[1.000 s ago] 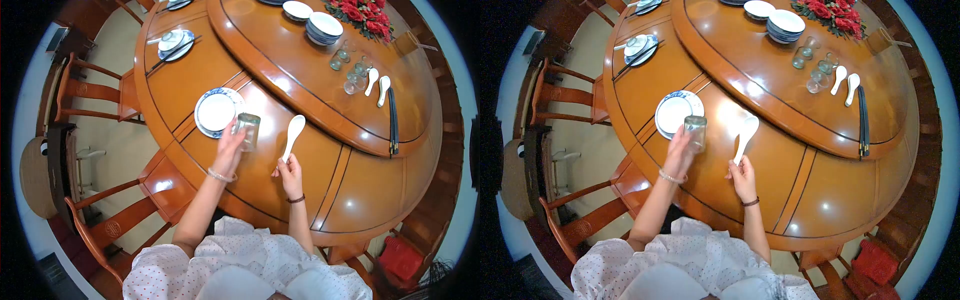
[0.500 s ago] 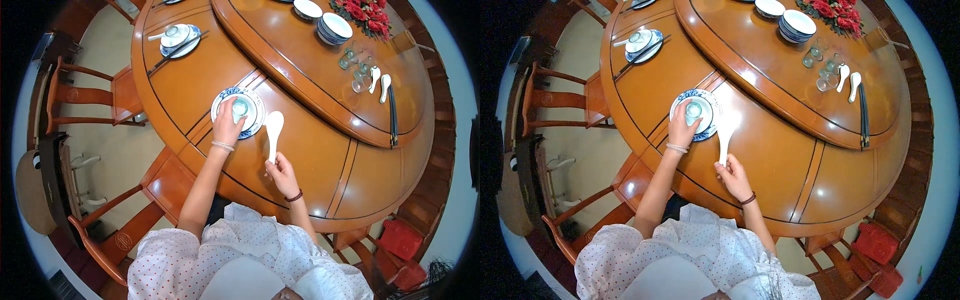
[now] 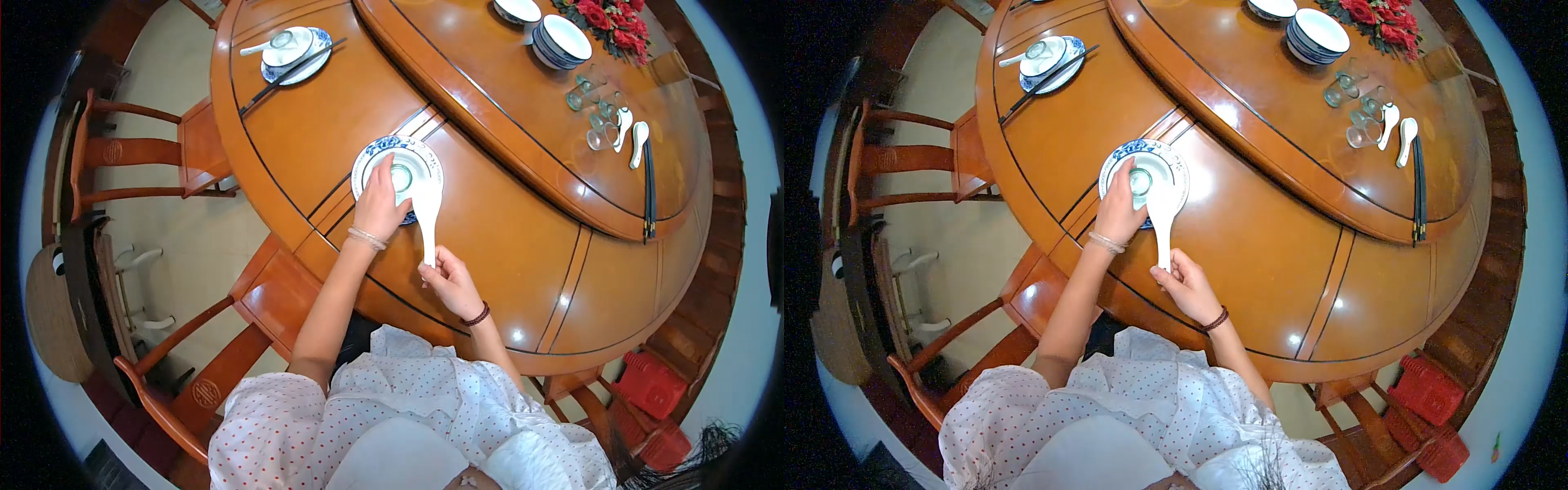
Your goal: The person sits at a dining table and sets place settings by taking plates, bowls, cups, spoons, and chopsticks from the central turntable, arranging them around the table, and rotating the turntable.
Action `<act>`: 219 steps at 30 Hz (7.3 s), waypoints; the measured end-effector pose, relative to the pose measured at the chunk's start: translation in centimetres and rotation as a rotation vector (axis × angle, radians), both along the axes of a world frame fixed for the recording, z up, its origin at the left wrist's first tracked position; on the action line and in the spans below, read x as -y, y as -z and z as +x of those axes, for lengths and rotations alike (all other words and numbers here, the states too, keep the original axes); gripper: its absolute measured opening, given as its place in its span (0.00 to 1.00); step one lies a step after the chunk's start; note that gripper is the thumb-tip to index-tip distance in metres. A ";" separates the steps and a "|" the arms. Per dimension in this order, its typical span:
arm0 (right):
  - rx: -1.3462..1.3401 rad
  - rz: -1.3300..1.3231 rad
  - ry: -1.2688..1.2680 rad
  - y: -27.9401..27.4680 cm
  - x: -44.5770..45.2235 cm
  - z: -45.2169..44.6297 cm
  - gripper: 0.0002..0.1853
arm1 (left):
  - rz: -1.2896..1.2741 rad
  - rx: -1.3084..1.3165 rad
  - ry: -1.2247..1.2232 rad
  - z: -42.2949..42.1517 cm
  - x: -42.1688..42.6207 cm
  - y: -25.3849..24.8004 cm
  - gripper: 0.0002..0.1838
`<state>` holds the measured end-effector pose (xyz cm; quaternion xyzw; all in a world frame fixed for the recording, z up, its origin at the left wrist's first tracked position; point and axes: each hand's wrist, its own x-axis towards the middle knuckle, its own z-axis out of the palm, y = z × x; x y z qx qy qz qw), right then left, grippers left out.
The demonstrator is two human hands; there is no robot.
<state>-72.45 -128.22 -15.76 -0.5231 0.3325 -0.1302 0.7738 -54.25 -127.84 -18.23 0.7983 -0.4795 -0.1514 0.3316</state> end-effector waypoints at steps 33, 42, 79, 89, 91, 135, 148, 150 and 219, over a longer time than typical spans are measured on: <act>0.172 0.335 -0.092 7.8 -1.6 11.1 0.11 | 0.365 -0.216 0.061 6.4 -3.6 -2.1 0.17; -0.069 0.292 -0.153 5.0 -1.2 2.6 0.12 | 0.397 -0.017 -0.038 5.1 -3.0 -2.2 0.18; -0.801 -1.234 0.865 4.0 29.4 -41.5 0.11 | -0.137 -0.177 0.407 -47.8 30.8 -1.7 0.14; -0.541 -1.111 0.847 6.4 31.0 -41.9 0.11 | 0.128 -0.247 0.291 -47.4 36.5 3.0 0.17; -0.535 -1.064 0.821 6.4 31.1 -41.7 0.12 | 0.207 -0.322 0.279 -47.5 35.8 -0.1 0.16; 0.010 -0.063 0.371 0.2 14.3 -24.3 0.12 | 0.483 -1.058 0.484 -25.4 1.4 -1.9 0.12; 0.057 0.058 0.175 7.7 11.8 2.2 0.14 | 0.196 -1.249 -0.217 -3.7 -10.5 2.0 0.15; 0.011 0.027 0.146 8.5 12.2 4.3 0.13 | 0.173 -1.270 -0.238 -2.9 -10.5 2.8 0.15; -0.702 -1.606 -0.040 8.0 21.6 -13.9 0.31 | -0.315 -0.080 -0.613 -24.0 -6.5 -6.5 0.16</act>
